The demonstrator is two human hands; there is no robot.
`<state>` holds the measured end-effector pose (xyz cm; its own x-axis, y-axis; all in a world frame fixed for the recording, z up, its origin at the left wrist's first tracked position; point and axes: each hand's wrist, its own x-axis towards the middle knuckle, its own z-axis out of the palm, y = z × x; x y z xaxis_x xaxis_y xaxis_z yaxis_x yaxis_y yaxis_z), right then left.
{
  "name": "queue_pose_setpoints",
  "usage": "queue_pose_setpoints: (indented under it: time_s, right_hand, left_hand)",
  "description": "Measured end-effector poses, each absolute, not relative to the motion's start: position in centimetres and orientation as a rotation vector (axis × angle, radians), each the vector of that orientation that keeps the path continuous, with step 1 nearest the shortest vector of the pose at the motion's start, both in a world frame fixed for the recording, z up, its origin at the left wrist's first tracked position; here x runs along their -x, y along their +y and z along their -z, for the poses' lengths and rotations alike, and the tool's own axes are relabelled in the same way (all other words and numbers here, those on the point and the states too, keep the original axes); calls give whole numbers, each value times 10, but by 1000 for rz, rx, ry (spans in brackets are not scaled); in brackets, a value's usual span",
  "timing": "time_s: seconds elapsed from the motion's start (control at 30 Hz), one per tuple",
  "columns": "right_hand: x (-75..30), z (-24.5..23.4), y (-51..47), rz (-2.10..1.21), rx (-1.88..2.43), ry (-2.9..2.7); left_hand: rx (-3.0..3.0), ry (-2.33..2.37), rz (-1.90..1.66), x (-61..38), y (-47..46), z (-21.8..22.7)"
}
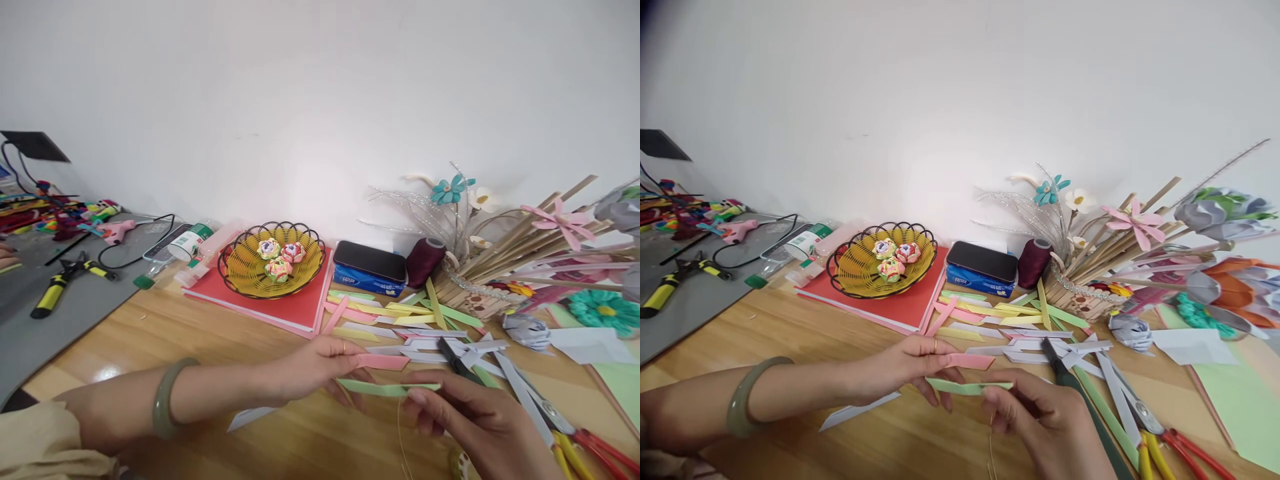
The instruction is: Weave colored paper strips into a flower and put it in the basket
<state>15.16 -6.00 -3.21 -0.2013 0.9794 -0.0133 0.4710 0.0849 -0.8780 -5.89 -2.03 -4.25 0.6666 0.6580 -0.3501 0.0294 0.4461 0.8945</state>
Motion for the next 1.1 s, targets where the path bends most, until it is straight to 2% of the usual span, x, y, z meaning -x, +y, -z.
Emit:
queue_pose_setpoints:
  time_s: [0.23,0.5,0.67,0.73,0.9,1.1]
  right_hand:
    - [-138,31,-62,-775,1535,-1604]
    - [-144,34,-65,-616,1484,-1676]
    - [-163,38,-55,-563,1459,-1920]
    - [-174,34,-47,-412,1444,-1993]
    - [-191,24,-21,-150,1555,-2163]
    - [-167,25,6,-257,1638,-2617]
  left_hand:
    - [-1181,586,-436,53,-29,33]
    - [-1335,727,-379,51,-40,29]
    - [-1398,765,-209,58,-33,37]
    - [-1751,853,-155,62,-27,44]
    - [-2118,964,-256,66,-16,57]
    - [-2348,1005,-375,56,-6,67]
